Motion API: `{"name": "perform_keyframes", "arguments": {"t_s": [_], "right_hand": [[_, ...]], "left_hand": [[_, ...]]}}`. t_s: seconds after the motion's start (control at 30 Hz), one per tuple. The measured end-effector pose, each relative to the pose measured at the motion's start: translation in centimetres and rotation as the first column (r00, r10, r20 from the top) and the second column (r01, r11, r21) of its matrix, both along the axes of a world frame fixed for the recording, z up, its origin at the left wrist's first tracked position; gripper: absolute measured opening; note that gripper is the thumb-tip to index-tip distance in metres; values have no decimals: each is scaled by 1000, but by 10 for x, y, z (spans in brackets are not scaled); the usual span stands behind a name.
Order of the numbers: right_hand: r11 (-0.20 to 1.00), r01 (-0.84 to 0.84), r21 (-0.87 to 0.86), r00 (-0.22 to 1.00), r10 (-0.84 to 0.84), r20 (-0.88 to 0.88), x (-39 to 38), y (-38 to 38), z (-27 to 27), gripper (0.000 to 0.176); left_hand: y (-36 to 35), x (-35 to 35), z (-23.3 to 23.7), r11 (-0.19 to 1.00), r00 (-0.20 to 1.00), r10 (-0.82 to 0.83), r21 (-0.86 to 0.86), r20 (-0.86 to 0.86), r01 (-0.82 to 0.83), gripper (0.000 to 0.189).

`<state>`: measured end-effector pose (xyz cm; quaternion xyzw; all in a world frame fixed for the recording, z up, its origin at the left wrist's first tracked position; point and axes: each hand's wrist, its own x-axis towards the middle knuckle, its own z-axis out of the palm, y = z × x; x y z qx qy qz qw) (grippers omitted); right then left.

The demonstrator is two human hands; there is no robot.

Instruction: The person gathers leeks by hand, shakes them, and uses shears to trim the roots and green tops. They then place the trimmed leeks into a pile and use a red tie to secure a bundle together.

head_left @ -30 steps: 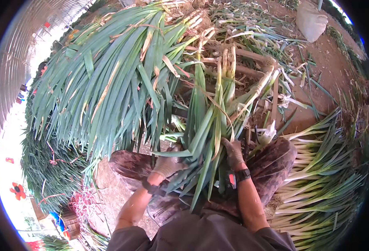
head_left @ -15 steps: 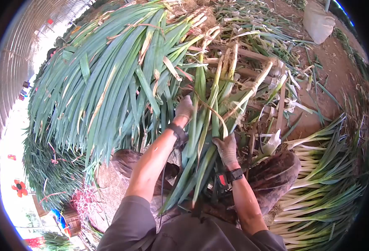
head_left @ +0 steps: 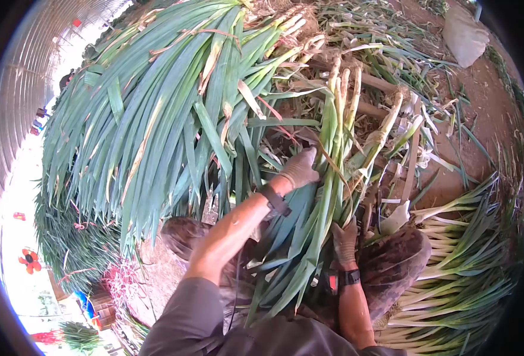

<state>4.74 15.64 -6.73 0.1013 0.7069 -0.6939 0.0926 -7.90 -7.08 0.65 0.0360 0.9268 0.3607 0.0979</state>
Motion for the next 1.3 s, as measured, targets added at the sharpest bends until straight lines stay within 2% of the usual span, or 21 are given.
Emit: {"name": "perform_keyframes", "arguments": {"t_s": [0.03, 0.07, 0.13, 0.2, 0.23, 0.33, 0.47, 0.57, 0.67, 0.7, 0.8, 0.9, 0.93, 1.0, 1.07, 1.1, 1.13, 1.17, 1.2, 1.27, 1.3], "right_hand": [[1000, 7, 2, 1000, -7, 1, 1, -1, -2, 49], [1000, 12, 5, 1000, -12, 3, 1, -1, -4, 48], [999, -24, 36, 999, 22, 47, -2, 0, -1, 49], [1000, -25, 18, 997, 23, 75, 1, 0, -1, 49], [1000, -13, -15, 997, 14, 73, 0, -2, -2, 49], [997, 7, -80, 998, -2, 66, -2, -1, -4, 50], [994, 14, -106, 994, -1, 113, -2, -1, -1, 50], [992, 17, -122, 993, -2, 122, -5, -1, 0, 50], [985, 23, -171, 991, 0, 135, -3, 0, -10, 52], [984, 21, -179, 991, 4, 135, -4, 0, -9, 52], [967, 22, -252, 990, 13, 137, -6, -3, 5, 55], [955, 26, -297, 991, 14, 130, -6, -4, 11, 58], [952, 29, -306, 992, 10, 126, -6, -4, 11, 58], [966, 12, -260, 990, 24, 136, -8, -1, 13, 58], [970, 1, -243, 990, 33, 136, -7, -2, 16, 57], [969, 0, -247, 992, 32, 126, -8, -2, 17, 56], [969, 2, -248, 992, 29, 122, -7, -2, 18, 56], [970, -2, -243, 993, 30, 110, -7, -2, 18, 56], [971, -7, -237, 995, 31, 95, -11, -2, 18, 56], [974, -23, -227, 997, 39, 68, -9, -3, 18, 56], [957, -15, -291, 992, 51, 116, -9, -3, 18, 56]], "left_hand": [[-10, 1, 4, 997, 996, -57, 54, -72, 61, 63], [-27, -1, 10, 991, 991, -128, -36, 31, 129, 67], [-53, -5, 18, 997, 992, 60, 49, 112, -66, 47], [-62, -3, 18, 915, 923, 351, -149, -157, -374, 29], [-73, -8, 5, 906, 949, 242, -303, -201, -295, 27], [-71, -27, -29, 878, 957, 81, -435, -280, -201, 33], [-46, -45, -41, 821, 944, 64, -521, -325, -235, 34], [-52, -63, -58, 701, 792, -181, -642, -582, -312, 28], [-64, -67, -61, 803, 825, -49, -514, -562, -302, 22], [-65, -68, -61, 864, 829, 246, -274, -502, -422, 14], [-82, -64, -54, 833, 729, 547, 177, -412, -525, 20], [-95, -42, -17, 825, 819, 553, 240, -154, -512, 26], [-114, -41, -36, 809, 817, 569, 245, -94, -535, 25], [-93, -17, -18, 706, 783, 622, 415, 26, -574, 25], [-53, 24, 27, 676, 793, 603, 473, 85, -565, 25], [-60, 39, 10, 734, 825, 563, 426, 53, -529, 26], [-49, 60, 27, 731, 809, 571, 361, 140, -579, 27], [-53, 78, 9, 772, 839, 541, 364, 55, -521, 29], [-28, 105, 30, 719, 878, 459, 525, 133, -456, 25], [-12, 146, 61, 901, 912, 410, 148, 18, -408, 19], [-17, 158, 73, 858, 892, 446, 246, 74, -450, 18]]}}
